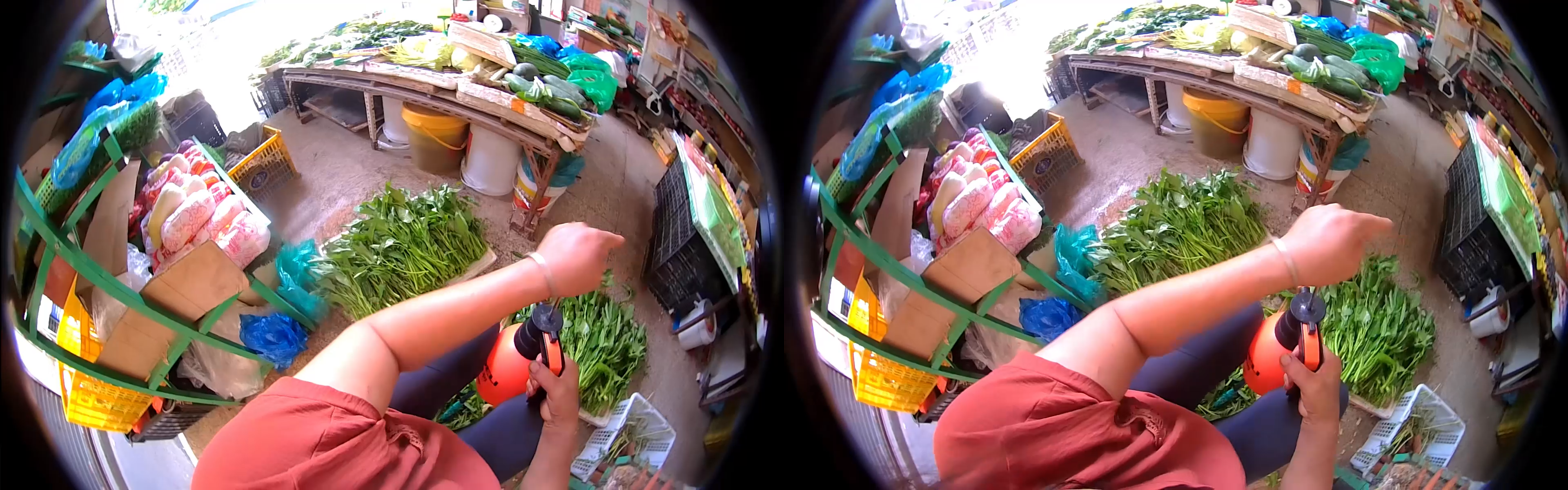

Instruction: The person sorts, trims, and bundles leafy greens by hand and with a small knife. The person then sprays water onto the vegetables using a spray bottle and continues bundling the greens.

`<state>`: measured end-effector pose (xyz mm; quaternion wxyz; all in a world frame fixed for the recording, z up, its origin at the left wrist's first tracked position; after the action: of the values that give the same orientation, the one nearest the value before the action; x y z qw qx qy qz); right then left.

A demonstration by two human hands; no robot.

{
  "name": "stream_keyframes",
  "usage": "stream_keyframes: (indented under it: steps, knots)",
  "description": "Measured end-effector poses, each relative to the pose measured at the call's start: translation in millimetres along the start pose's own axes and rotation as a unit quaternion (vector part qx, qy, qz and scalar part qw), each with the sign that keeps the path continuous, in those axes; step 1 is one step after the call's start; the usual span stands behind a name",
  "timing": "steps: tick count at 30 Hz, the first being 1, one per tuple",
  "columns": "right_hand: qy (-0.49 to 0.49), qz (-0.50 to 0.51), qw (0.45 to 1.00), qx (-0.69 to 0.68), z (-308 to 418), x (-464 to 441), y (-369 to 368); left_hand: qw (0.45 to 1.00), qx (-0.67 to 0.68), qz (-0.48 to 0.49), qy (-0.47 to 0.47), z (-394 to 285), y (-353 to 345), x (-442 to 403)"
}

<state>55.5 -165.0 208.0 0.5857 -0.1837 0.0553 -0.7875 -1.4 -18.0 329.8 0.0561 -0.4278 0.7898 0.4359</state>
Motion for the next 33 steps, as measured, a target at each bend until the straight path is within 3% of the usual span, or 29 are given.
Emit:
stream_keyframes:
  steps: [2,5,6,8,9,10,12,14,16,17,18,20,21,23,24,26,28,30,32,33]
  knots:
    - [0.011,-0.021,0.994,0.104,2,2,-1,0.983,0.166,-0.065,-0.048,29,-23,13]
    - [0.019,-0.030,0.992,0.125,3,4,-2,0.994,0.102,-0.039,-0.030,39,-68,48]
    - [0.025,-0.028,0.991,0.127,4,4,-4,0.989,0.143,-0.008,0.034,41,-75,58]
    - [0.086,-0.022,0.982,0.165,-4,2,-2,0.964,0.205,-0.156,-0.060,41,-73,65]
    - [0.045,-0.047,0.973,0.221,-9,10,6,0.959,0.273,-0.067,0.034,41,-70,63]
    - [0.020,-0.061,0.960,0.271,-8,3,7,0.948,0.308,-0.082,-0.009,38,-66,53]
    - [0.024,-0.075,0.963,0.259,-2,9,4,0.958,0.221,-0.138,-0.120,-5,4,17]
    - [0.038,-0.054,0.960,0.273,1,6,5,0.927,0.272,-0.196,-0.168,-25,27,-3]
    - [0.031,-0.061,0.976,0.208,3,8,1,0.966,0.179,-0.118,-0.144,-39,35,-13]
    - [0.047,-0.044,0.973,0.222,0,2,-8,0.967,0.177,-0.127,-0.136,-39,35,-12]
    - [0.059,-0.062,0.967,0.239,-3,6,2,0.954,0.132,-0.202,-0.177,-4,18,3]
    - [0.052,-0.048,0.953,0.294,1,5,1,0.972,0.067,-0.181,-0.133,7,-1,26]
    - [0.078,-0.035,0.953,0.290,-4,2,3,0.972,0.107,-0.177,-0.115,49,-52,62]
    - [0.089,-0.001,0.954,0.287,-13,-2,2,0.982,0.105,-0.138,-0.069,48,-63,78]
    - [0.094,-0.010,0.954,0.286,-11,-6,3,0.970,0.202,-0.115,-0.067,49,-59,72]
    - [0.097,0.007,0.951,0.294,-12,-9,2,0.977,0.204,-0.047,-0.035,52,-54,69]
    - [0.083,-0.023,0.950,0.300,-1,-3,4,0.994,0.058,-0.086,-0.036,-1,18,19]
    - [0.086,-0.028,0.967,0.240,2,0,-1,0.965,0.220,-0.076,-0.118,-29,41,-12]
    - [0.110,-0.044,0.964,0.237,2,1,3,0.987,0.120,-0.051,-0.094,-38,38,-8]
    - [0.113,-0.055,0.958,0.259,-11,5,3,0.952,0.118,-0.193,-0.206,-10,27,9]
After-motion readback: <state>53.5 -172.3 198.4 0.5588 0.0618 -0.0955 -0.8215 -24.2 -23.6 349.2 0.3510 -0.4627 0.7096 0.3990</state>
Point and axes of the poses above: each hand's wrist, its own x-axis away from the middle knuckle, its own y-axis out of the back of the hand, z = x × y, the point moved 3 cm from there along -x, towards the middle knuckle, and after that the axes turned 5 degrees about -z, right-handed, at the moved point
